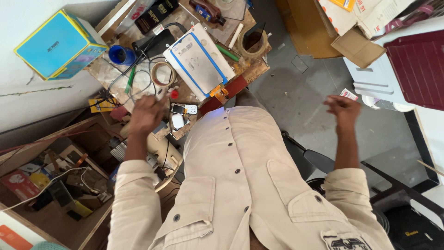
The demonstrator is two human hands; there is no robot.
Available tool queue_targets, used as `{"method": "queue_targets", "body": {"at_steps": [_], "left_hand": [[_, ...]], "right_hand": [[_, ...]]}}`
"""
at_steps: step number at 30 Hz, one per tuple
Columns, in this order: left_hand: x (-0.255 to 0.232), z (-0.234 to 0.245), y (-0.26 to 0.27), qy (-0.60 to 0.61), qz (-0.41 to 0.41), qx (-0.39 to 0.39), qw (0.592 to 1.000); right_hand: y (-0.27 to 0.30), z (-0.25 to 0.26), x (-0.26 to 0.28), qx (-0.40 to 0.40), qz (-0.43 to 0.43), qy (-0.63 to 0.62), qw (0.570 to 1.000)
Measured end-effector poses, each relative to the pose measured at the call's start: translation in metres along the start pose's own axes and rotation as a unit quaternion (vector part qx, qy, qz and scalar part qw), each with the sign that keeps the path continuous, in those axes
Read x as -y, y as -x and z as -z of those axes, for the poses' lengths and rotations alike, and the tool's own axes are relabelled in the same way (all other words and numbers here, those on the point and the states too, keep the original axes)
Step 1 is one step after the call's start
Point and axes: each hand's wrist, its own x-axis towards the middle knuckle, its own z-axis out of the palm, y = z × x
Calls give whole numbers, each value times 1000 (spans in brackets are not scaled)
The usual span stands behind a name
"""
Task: The person works on a cluttered workbench, handling a small electronic device and a larger white box. They use a screwdriver to manipulate components on the device and move various tools and items around the workspace.
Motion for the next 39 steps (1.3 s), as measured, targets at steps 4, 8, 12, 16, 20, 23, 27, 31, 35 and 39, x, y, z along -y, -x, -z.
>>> {"method": "queue_targets", "body": {"at_steps": [4, 8, 12, 16, 20, 23, 27, 31, 35, 39], "left_hand": [[50, 13, 76, -79, 23, -53, 995], [75, 26, 144, -82, 149, -3, 985], [71, 17, 169, -123, 216, 38, 968], [59, 5, 159, -106, 214, -6, 971], [40, 0, 132, -62, 181, -15, 981], [18, -2, 98, -17, 139, -48, 989], [-14, -3, 34, 32, 52, -91, 994], [-50, 1, -15, 36, 17, -97, 995], [-50, 5, -26, 38, 6, -83, 996], [-33, -6, -2, 37, 23, -94, 995]], "right_hand": [[0, -95, 23, 92, 24, 15, 995], [1, -186, 50, 185, 70, -16, 980], [-8, -215, 60, 187, 73, -46, 979], [3, -196, 48, 190, 83, -51, 977], [15, -159, 22, 144, 54, -63, 986], [14, -111, -16, 114, 16, -74, 991], [10, -28, -59, 47, 24, -122, 991], [24, 33, -67, -27, 21, -85, 996], [25, 28, -65, -42, 30, -113, 992], [25, 12, -60, 10, 21, -131, 991]]}}
